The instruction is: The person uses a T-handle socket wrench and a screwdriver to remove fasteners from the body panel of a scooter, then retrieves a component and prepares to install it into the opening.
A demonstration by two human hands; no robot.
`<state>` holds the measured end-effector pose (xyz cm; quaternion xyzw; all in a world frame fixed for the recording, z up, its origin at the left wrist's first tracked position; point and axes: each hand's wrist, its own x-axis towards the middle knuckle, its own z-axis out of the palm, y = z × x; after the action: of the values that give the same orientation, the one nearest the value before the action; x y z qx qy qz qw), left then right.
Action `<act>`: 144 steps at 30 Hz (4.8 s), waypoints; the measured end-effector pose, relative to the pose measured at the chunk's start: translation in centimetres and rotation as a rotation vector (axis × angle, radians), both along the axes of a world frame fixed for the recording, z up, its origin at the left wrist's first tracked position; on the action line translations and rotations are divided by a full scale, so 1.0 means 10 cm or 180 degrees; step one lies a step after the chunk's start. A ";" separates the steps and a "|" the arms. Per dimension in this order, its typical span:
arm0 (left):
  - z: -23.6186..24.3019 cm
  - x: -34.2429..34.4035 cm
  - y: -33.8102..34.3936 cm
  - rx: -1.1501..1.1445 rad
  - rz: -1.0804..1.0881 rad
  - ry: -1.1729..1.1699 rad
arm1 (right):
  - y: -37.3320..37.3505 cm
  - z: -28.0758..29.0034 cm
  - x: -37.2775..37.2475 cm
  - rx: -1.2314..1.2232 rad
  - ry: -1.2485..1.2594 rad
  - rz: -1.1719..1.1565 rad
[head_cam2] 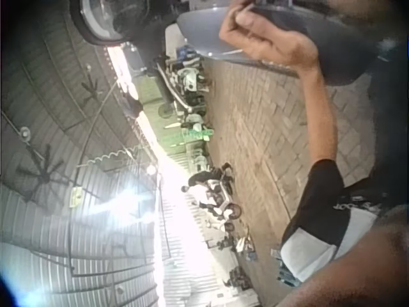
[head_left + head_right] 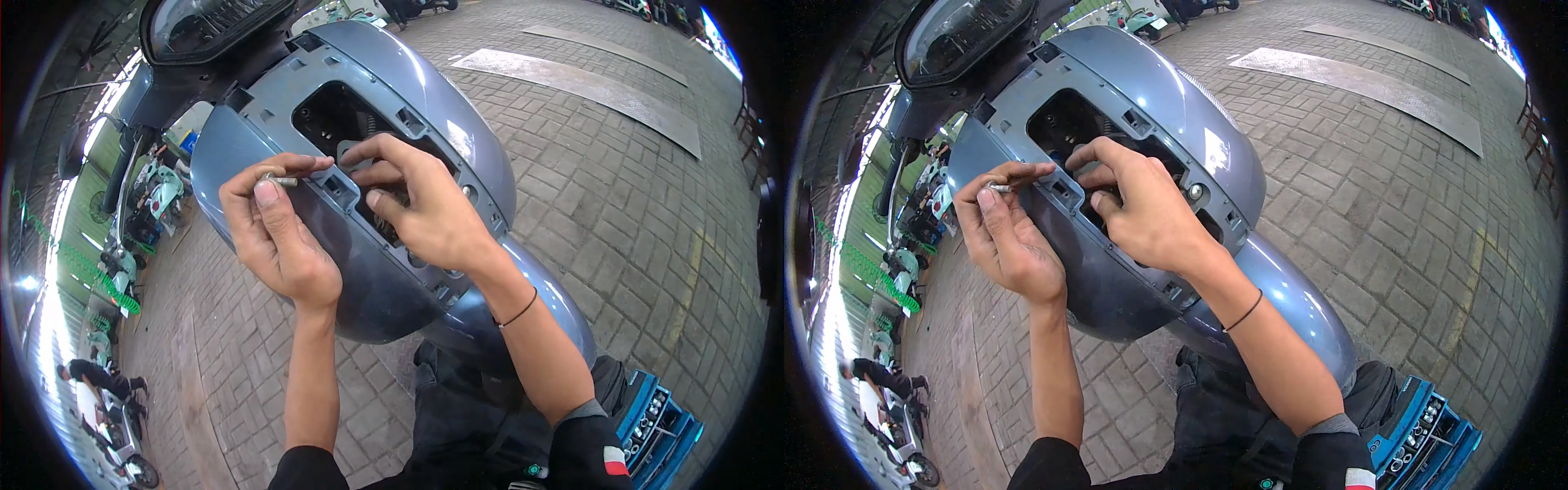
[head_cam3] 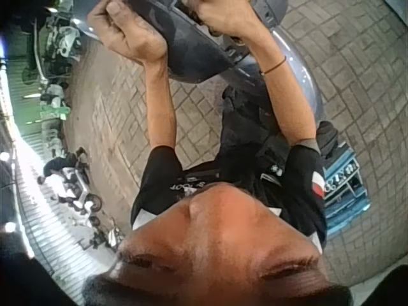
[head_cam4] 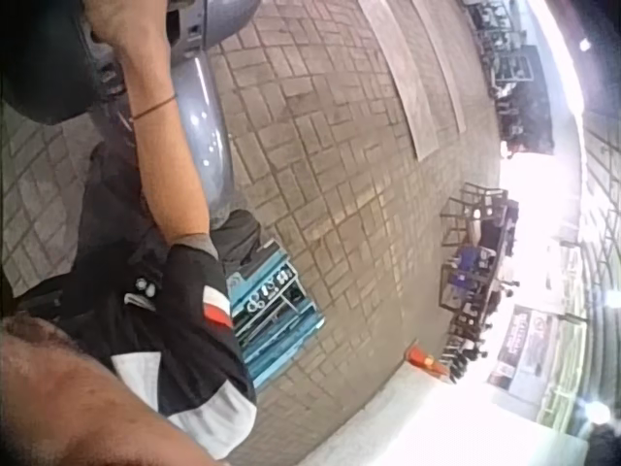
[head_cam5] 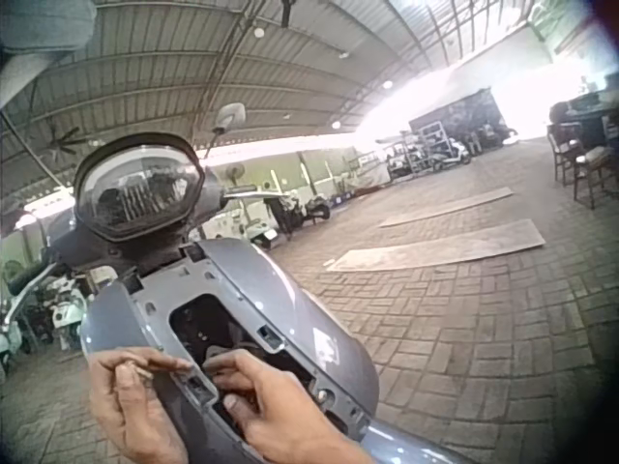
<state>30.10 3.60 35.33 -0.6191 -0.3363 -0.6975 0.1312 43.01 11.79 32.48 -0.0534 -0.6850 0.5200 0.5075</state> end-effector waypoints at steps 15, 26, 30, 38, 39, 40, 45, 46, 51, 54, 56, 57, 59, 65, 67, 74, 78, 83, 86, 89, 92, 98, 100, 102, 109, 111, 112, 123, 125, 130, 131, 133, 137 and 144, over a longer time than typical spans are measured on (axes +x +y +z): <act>0.00 -0.10 -0.02 -0.0028 -0.0088 -0.0050 | -0.07 -0.09 0.96 0.0362 -0.0186 -0.1835; -0.02 -0.46 -0.08 -0.0316 0.1555 0.1823 | -0.99 -1.52 2.96 -0.0725 -0.1006 -0.2980; -0.01 -0.46 0.04 -0.0752 0.1260 0.1142 | -1.98 -2.42 3.97 -0.1313 -0.1785 -0.3975; -1.54 2.62 -0.66 -0.2344 -0.1877 0.2059 | -3.29 -2.39 3.72 -0.2714 -0.0212 -0.3716; -1.72 2.99 -0.82 -0.2677 -0.2452 0.2054 | -3.28 -2.28 3.57 -0.2678 0.0294 -0.3404; -1.88 3.22 -0.93 -0.2967 -0.2689 0.2125 | -3.26 -2.27 3.45 -0.2556 0.0579 -0.3374; -2.31 3.73 -1.33 -0.4361 -0.3689 0.1534 | -3.38 -2.37 3.39 -0.2071 0.0424 -0.4419; -2.40 3.73 -1.36 -0.4704 -0.3902 0.1540 | -3.46 -2.41 3.47 -0.2114 0.0298 -0.4423; -2.68 3.73 -1.46 -0.5546 -0.4567 0.2223 | -3.76 -2.74 3.81 -0.2497 -0.0381 -0.4539; -2.52 3.78 -1.43 -0.4676 -0.4162 0.2842 | -3.99 -3.39 4.13 -0.2694 -0.0693 -0.5273; -2.47 3.72 -1.30 -0.4035 -0.3813 0.2990 | -4.25 -3.76 4.35 -0.3500 -0.0607 -0.5673; -2.37 3.69 -1.24 -0.3987 -0.3655 0.2874 | -4.38 -3.87 4.46 -0.3690 -0.0544 -0.5908; -2.25 3.53 -1.05 -0.3592 -0.3277 0.2777 | -4.64 -4.17 4.64 -0.3836 -0.1194 -0.6348; -2.14 2.89 -0.57 -0.2884 -0.2018 0.2280 | -4.84 -4.20 4.89 -0.3413 -0.1555 -0.6672; -2.17 2.86 -0.53 -0.2858 -0.1887 0.1949 | -4.87 -4.18 5.00 -0.3583 -0.1687 -0.6655; -2.08 2.76 -0.52 -0.2070 -0.1454 0.2291 | -5.31 -4.23 6.17 -0.3196 -0.2928 -0.7407; -2.02 2.61 -0.34 -0.1847 -0.0638 0.2421 | -5.40 -4.26 6.97 -0.3158 -0.3265 -0.7503; -2.13 2.75 -0.30 -0.1641 -0.0518 0.2588 | -4.89 -4.13 7.17 -0.3150 -0.2979 -0.7254; -2.10 2.87 -0.28 -0.1806 -0.0482 0.2484 | -4.29 -4.17 6.60 -0.2482 -0.2581 -0.6646; -2.10 2.87 -0.28 -0.1893 -0.0445 0.2530 | -3.66 -4.09 5.62 -0.2173 -0.2538 -0.5760; -2.11 2.87 -0.28 -0.1912 -0.0443 0.2622 | -3.34 -4.32 4.95 -0.2052 -0.3026 -0.5423; -2.12 2.85 -0.33 -0.1814 -0.0394 0.2684 | -3.29 -4.32 4.75 -0.2298 -0.2926 -0.5989; -2.11 2.87 -0.30 -0.1796 -0.0468 0.2711 | -3.25 -4.13 4.73 -0.2200 -0.2446 -0.5769; -2.09 2.91 -0.32 -0.2036 -0.0544 0.2528 | -3.16 -3.89 4.67 -0.2107 -0.1603 -0.5234; -2.44 3.72 -0.85 -0.3380 -0.3177 0.2336 | -2.91 -2.88 4.02 -0.2723 0.1515 -0.2191; -2.56 3.80 -1.02 -0.3597 -0.3431 0.2357 | -2.90 -2.87 3.87 -0.2705 0.1874 -0.1972; -2.57 3.82 -1.08 -0.3599 -0.3442 0.2358 | -2.92 -2.86 3.86 -0.2841 0.1896 -0.1970; -2.42 3.47 -0.83 -0.3778 -0.2982 0.1001 | -4.36 -4.49 5.99 -0.3051 -0.3831 -0.6339; -2.32 3.34 -0.79 -0.3635 -0.2762 0.0586 | -4.55 -4.92 6.37 -0.3826 -0.4682 -0.5660; -1.90 2.75 -0.82 -0.4458 -0.2990 -0.0739 | -4.83 -5.64 6.57 -0.3577 -0.5825 -0.4624; -1.80 2.66 -0.86 -0.4426 -0.3011 -0.0849 | -4.87 -5.76 6.57 -0.3373 -0.6009 -0.4753; -1.68 2.38 -0.95 -0.4227 -0.2785 -0.1187 | -5.03 -6.06 6.82 -0.2583 -0.6411 -0.4577; -1.58 2.20 -1.03 -0.4153 -0.3160 -0.1536 | -5.06 -5.73 6.85 -0.2795 -0.6493 -0.4777; -1.37 1.67 -1.01 -0.3214 -0.2280 -0.0687 | -4.33 -4.48 5.66 -0.2615 -0.4382 -0.6002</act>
<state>46.81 -6.49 21.64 -0.6051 -0.4073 -0.5119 -0.4539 99.61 -31.50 -12.35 -0.9431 -0.2893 -0.0085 0.1636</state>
